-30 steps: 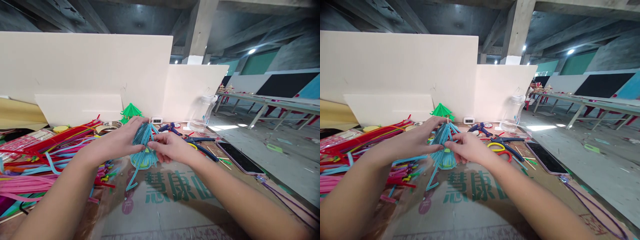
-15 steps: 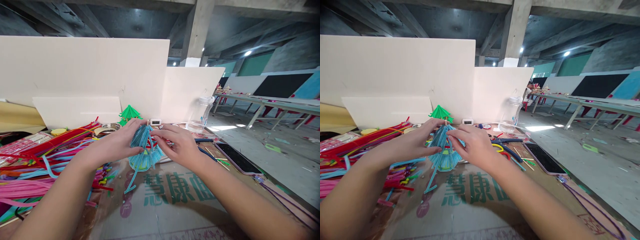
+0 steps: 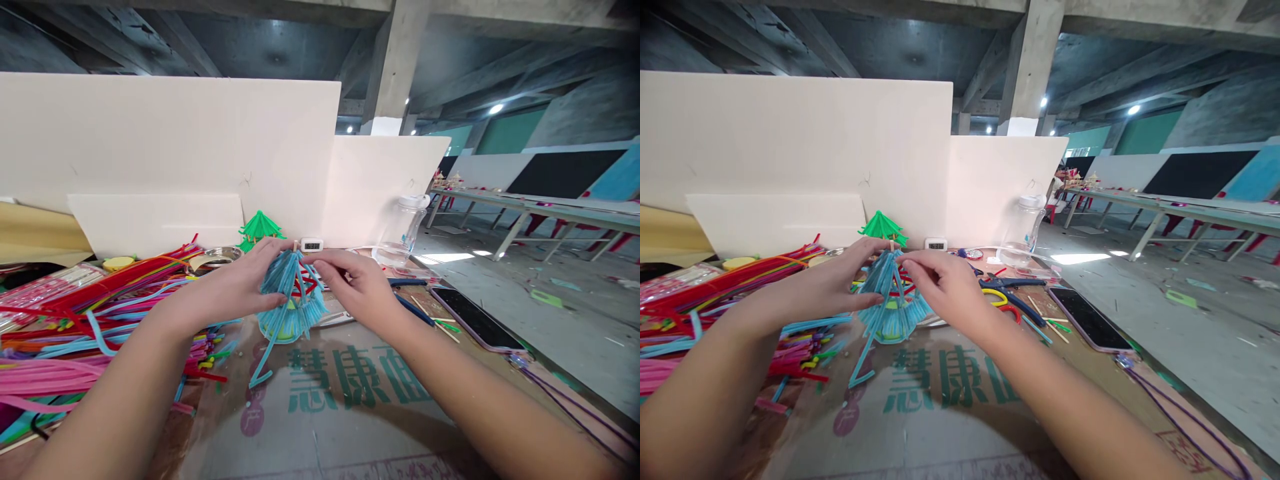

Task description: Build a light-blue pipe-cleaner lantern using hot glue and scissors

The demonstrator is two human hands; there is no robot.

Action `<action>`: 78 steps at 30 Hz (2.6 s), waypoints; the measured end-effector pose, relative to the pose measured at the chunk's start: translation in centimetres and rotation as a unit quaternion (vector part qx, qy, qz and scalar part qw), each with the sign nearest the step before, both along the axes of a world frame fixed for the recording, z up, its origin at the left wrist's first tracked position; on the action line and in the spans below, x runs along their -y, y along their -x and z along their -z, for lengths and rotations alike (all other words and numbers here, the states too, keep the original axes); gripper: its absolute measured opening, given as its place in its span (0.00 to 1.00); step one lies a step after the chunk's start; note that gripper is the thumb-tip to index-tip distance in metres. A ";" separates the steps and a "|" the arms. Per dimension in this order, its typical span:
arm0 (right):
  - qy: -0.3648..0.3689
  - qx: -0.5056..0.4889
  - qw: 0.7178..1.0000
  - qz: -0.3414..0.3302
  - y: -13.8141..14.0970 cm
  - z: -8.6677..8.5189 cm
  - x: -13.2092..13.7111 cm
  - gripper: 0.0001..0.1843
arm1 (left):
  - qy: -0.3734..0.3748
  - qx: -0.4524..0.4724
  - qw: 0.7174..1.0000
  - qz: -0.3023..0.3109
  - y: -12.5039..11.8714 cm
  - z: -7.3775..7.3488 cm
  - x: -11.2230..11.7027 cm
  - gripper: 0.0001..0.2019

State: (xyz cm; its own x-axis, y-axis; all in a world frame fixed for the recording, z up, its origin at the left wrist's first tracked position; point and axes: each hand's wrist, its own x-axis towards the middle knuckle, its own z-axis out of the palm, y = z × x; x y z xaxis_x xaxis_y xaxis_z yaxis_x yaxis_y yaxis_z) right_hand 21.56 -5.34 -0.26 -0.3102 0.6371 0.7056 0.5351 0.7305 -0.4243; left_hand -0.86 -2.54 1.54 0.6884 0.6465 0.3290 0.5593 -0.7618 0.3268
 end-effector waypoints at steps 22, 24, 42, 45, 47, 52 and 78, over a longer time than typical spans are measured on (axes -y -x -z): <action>0.120 -0.002 0.993 0.010 0.3 1.1 -1.5 0.13 | 0.035 0.144 0.986 -0.077 -0.5 -0.2 -0.9 0.24; 0.140 -0.014 0.990 0.005 0.6 1.4 -1.5 0.13 | 0.020 0.144 0.985 -0.091 -0.7 -0.4 -0.7 0.22; 0.142 -0.012 0.990 -0.010 1.6 2.1 -0.8 0.10 | -0.019 0.123 0.988 -0.089 -1.5 -1.0 0.5 0.14; 0.143 -0.014 0.990 -0.012 1.6 2.3 -0.9 0.10 | -0.024 0.124 0.988 -0.086 -1.4 -0.9 0.5 0.14; 0.139 -0.015 0.990 -0.010 1.6 2.4 -1.0 0.10 | -0.028 0.124 0.989 -0.075 -1.2 -0.9 0.2 0.14; 0.133 -0.011 0.991 -0.003 1.5 2.2 -0.9 0.09 | -0.046 0.114 0.992 -0.038 -0.3 -0.8 -0.5 0.14; 0.032 0.011 0.999 0.002 0.8 1.3 -0.2 0.09 | 0.001 0.142 0.985 -0.100 -0.2 0.0 -1.5 0.19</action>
State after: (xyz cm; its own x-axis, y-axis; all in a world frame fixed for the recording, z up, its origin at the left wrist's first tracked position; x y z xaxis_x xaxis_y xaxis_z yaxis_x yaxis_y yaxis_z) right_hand 20.73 -5.19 -1.54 -0.3233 0.6819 0.6561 0.5479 0.7002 -0.4578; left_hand -0.63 -0.99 1.58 0.4267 0.7607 0.4891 0.5846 -0.6447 0.4926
